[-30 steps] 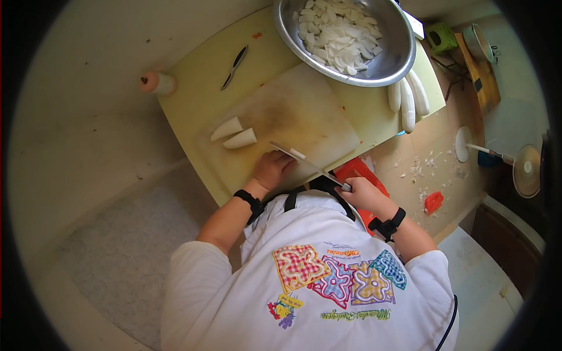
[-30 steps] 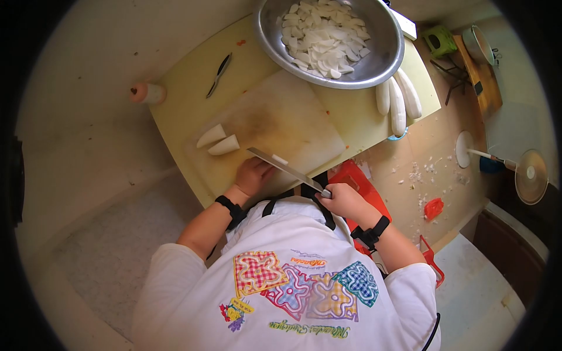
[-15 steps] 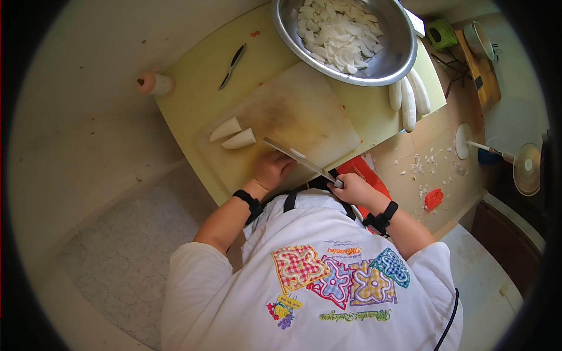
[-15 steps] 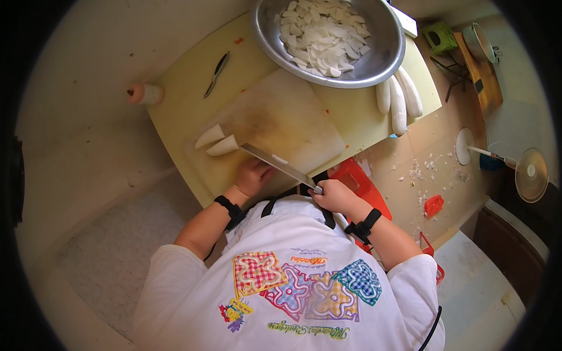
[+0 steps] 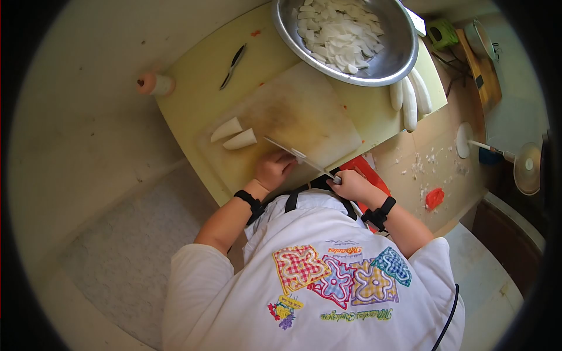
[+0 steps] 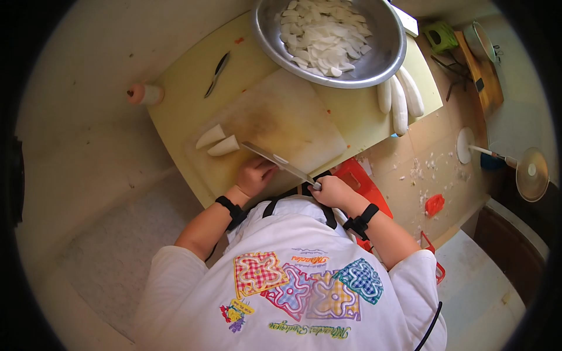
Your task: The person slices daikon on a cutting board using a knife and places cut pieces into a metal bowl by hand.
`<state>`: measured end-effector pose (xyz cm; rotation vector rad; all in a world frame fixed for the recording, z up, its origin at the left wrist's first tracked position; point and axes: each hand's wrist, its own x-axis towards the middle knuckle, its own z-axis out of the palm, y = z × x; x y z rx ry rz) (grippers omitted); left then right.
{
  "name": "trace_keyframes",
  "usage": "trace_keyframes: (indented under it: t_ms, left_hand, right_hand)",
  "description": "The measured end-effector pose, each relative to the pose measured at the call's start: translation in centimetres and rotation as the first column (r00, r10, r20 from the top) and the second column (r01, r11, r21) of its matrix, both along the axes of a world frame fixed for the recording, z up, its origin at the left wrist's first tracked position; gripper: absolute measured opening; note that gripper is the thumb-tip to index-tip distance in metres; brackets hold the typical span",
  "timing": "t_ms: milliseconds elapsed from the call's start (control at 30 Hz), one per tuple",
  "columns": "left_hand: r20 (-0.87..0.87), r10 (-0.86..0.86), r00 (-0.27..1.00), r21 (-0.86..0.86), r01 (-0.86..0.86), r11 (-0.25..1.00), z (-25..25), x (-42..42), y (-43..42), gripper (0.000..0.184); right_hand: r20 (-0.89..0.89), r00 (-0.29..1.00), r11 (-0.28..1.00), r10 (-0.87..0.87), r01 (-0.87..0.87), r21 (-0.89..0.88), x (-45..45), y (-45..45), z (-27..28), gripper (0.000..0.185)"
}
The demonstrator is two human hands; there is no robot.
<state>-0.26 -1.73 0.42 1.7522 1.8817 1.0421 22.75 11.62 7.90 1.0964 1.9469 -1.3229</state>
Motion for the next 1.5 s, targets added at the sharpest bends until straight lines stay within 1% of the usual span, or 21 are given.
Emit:
trace_keyframes:
  t_ms: [167,367,433,467,533,633,667,700,733,767,833,900,967,1033,1067,1133,1267,1333,1367,1467,1500]
  left_hand:
    - [-0.007,0.002,1.0,0.038,-0.001,0.999,-0.3,0.1,-0.1,0.009]
    - [-0.041,0.0,0.999,-0.003,0.0,1.0,-0.3,0.2,-0.3,0.01]
    - [-0.043,0.014,0.999,-0.115,-0.019,0.993,0.0,0.3,-0.4,0.011]
    - [-0.055,0.01,0.998,-0.105,-0.016,0.994,0.2,0.2,-0.3,0.011]
    - [-0.017,0.011,1.0,-0.223,-0.015,0.975,0.6,0.2,-0.2,0.013]
    - [-0.04,-0.09,0.995,-0.247,0.078,0.966,1.7,-0.7,-0.5,0.017]
    - [-0.056,-0.089,0.994,-0.239,0.073,0.968,3.5,-0.7,-0.2,0.017]
    - [0.026,-0.079,0.997,-0.276,0.084,0.958,5.5,-0.6,-0.2,0.017]
    - [0.109,-0.066,0.992,-0.31,0.097,0.946,7.7,-0.3,-0.1,0.018]
    - [0.096,-0.068,0.993,-0.303,0.095,0.948,9.4,0.0,0.0,0.018]
    - [0.173,-0.023,0.985,-0.211,0.06,0.976,12.3,0.7,0.4,0.018]
    - [0.167,0.036,0.985,-0.198,-0.003,0.98,15.3,1.2,1.4,0.018]
    - [0.166,0.097,0.981,-0.184,-0.066,0.981,16.0,1.0,2.5,0.018]
    - [-0.164,-0.089,0.982,-0.117,0.07,0.991,15.5,0.2,3.9,0.021]
    - [-0.171,-0.084,0.982,-0.108,0.066,0.992,15.4,0.3,4.5,0.021]
    - [-0.218,-0.251,0.943,-0.31,0.178,0.934,15.3,1.0,5.7,0.024]
    - [-0.241,-0.345,0.907,-0.356,0.248,0.901,14.7,3.5,8.2,0.026]
    - [-0.293,-0.454,0.841,-0.501,0.27,0.822,14.9,4.5,9.7,0.028]
    - [-0.308,-0.46,0.833,-0.487,0.277,0.828,15.0,4.9,10.4,0.028]
    - [-0.171,-0.509,0.844,-0.6,0.32,0.733,15.1,6.5,11.8,0.03]
    - [-0.182,-0.519,0.835,-0.593,0.328,0.736,15.1,6.9,12.3,0.03]
  right_hand:
    - [0.022,1.0,1.0,0.015,-0.016,0.015,0.1,-0.4,0.2,0.038]
    - [0.036,0.999,0.999,-0.007,0.005,0.045,0.0,-0.6,0.9,0.035]
    - [0.0,0.999,0.994,0.045,-0.044,0.096,0.8,-1.1,-0.5,0.036]
    - [-0.011,0.999,0.993,0.04,-0.039,0.108,1.0,-1.2,-0.9,0.036]
    - [-0.199,0.979,0.987,-0.044,0.073,0.141,1.4,-1.2,-1.2,0.034]
    - [-0.158,0.987,0.984,0.028,0.001,0.178,1.7,0.3,-0.8,0.037]
    - [-0.201,0.979,0.973,0.038,0.01,0.23,1.3,0.6,1.5,0.036]
    - [-0.215,0.976,0.971,0.038,0.015,0.238,1.5,0.6,1.3,0.036]
    - [-0.192,0.974,0.939,0.12,-0.049,0.341,2.1,0.7,0.6,0.032]
    - [-0.159,0.967,0.891,0.199,-0.111,0.441,2.5,0.9,0.5,0.029]
    - [-0.174,0.96,0.862,0.221,-0.109,0.496,3.3,1.4,0.9,0.026]
    - [-0.183,0.952,0.831,0.246,-0.109,0.546,4.2,1.8,1.6,0.024]
    - [-0.2,0.935,0.787,0.294,-0.118,0.606,5.1,2.3,2.6,0.024]
    - [-0.209,0.926,0.763,0.314,-0.115,0.636,6.1,2.6,3.6,0.023]
    - [-0.213,0.92,0.743,0.33,-0.114,0.659,6.5,2.8,4.0,0.023]
    - [-0.249,0.901,0.708,0.356,-0.086,0.701,7.6,3.0,4.5,0.022]
    - [-0.306,0.838,0.596,0.452,-0.028,0.803,9.8,3.3,5.7,0.021]
    - [-0.296,0.84,0.573,0.455,-0.021,0.819,10.9,3.4,6.0,0.022]
    - [-0.287,0.84,0.562,0.46,-0.026,0.827,11.5,3.4,6.0,0.022]
    - [-0.295,0.839,0.526,0.456,0.013,0.85,13.2,3.6,6.4,0.022]
    - [-0.308,0.835,0.519,0.457,0.031,0.854,13.8,3.6,6.2,0.022]
